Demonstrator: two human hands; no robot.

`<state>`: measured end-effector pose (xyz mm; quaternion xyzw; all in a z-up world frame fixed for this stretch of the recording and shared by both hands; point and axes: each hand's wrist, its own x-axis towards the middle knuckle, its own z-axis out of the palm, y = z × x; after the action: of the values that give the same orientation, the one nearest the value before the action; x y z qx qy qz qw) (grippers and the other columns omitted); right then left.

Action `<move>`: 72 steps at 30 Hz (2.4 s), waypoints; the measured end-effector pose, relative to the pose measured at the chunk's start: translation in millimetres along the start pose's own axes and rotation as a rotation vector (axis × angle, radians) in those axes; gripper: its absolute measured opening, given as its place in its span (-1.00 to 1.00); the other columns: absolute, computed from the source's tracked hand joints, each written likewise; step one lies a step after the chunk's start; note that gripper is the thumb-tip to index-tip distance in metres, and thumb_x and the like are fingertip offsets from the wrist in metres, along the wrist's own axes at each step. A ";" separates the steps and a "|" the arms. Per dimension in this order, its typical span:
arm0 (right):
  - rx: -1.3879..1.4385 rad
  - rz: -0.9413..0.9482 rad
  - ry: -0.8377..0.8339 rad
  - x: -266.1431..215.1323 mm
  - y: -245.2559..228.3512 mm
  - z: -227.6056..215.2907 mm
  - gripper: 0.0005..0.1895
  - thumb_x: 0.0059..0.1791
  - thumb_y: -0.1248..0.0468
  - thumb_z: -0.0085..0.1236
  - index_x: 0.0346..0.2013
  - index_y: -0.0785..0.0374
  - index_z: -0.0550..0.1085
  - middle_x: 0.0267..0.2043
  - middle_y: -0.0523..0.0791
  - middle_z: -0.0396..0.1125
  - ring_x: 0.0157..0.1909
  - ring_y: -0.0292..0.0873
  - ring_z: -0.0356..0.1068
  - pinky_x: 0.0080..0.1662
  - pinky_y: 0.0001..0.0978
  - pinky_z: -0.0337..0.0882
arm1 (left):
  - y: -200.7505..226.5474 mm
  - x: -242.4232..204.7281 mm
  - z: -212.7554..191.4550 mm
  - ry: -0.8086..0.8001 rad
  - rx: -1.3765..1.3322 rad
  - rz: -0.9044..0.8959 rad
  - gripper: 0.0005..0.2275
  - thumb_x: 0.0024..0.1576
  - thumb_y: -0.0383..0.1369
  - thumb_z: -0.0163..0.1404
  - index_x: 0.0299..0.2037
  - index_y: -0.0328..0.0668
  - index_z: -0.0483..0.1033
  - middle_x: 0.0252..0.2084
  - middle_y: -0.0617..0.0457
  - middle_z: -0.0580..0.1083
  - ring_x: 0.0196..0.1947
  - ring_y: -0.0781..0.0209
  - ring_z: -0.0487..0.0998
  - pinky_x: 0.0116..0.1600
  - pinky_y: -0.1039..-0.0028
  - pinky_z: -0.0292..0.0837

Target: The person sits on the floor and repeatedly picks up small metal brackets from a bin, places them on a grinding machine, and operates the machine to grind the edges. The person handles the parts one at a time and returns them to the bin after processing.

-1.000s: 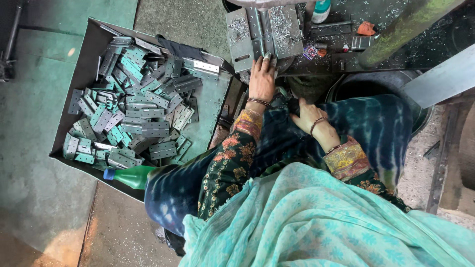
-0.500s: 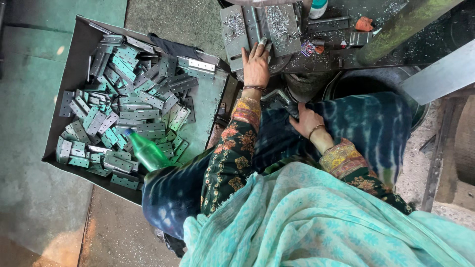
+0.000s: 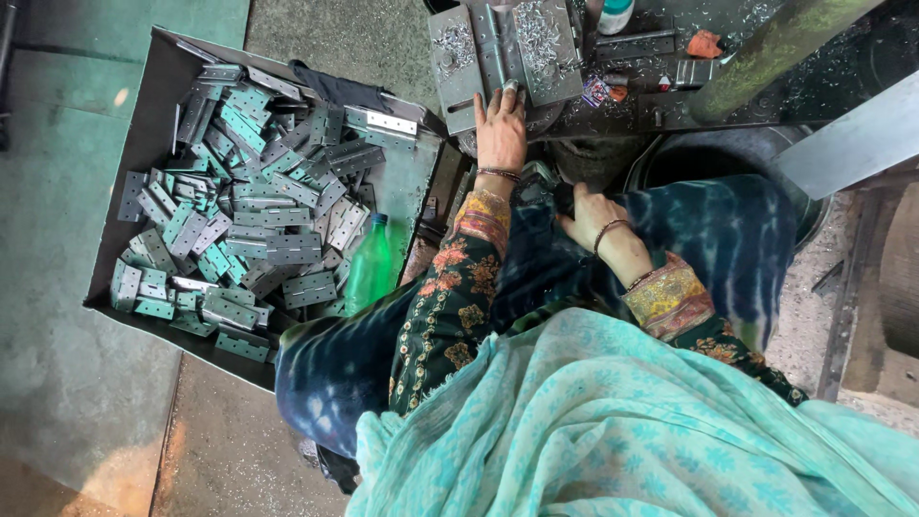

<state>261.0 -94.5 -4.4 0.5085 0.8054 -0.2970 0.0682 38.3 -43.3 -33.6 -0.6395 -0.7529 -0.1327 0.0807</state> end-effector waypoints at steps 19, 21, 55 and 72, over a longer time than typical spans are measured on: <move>-0.024 -0.036 0.063 -5.3 13.6 16.7 -0.34 0.00 -0.05 0.16 0.18 0.34 0.23 -0.13 0.27 0.46 -0.06 0.33 0.47 -0.05 0.16 0.48 | -18.4 2.8 -14.2 -0.072 0.081 -0.188 -0.68 0.24 -0.30 -0.12 0.18 0.04 0.52 0.35 0.23 0.36 0.49 -0.06 0.05 0.48 -0.34 -0.22; -0.039 -0.015 0.037 -4.2 9.8 11.9 -0.34 0.00 -0.05 0.16 0.19 0.32 0.23 -0.13 0.27 0.46 -0.06 0.34 0.47 -0.06 0.16 0.48 | -21.6 15.2 -8.8 -0.078 0.079 -0.180 -0.65 0.20 -0.33 -0.12 0.20 0.03 0.51 0.34 0.22 0.36 0.48 -0.04 0.06 0.46 -0.34 -0.21; 0.029 0.004 0.096 3.8 22.2 42.9 -0.36 -0.01 -0.09 0.15 0.16 0.27 0.26 -0.17 0.22 0.47 -0.10 0.33 0.47 -0.06 0.19 0.46 | -38.5 26.4 -13.7 -0.109 0.058 -0.170 -0.61 0.30 -0.15 -0.19 0.30 0.02 0.41 0.37 0.22 0.33 0.51 -0.07 -0.03 0.47 -0.32 -0.21; 0.037 -0.047 0.130 22.7 47.8 81.8 -0.27 0.01 -0.09 0.09 0.31 0.30 0.19 -0.12 0.22 0.45 -0.12 0.33 0.46 -0.10 0.22 0.45 | -40.2 60.9 -12.4 -0.127 0.041 -0.190 -0.64 0.28 -0.21 -0.16 0.23 -0.05 0.48 0.31 0.19 0.37 0.48 -0.10 0.02 0.44 -0.35 -0.19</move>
<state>275.6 -107.0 -99.9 0.5087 0.8142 -0.2797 -0.0005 -12.1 4.4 -8.0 -0.5705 -0.8163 -0.0837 0.0328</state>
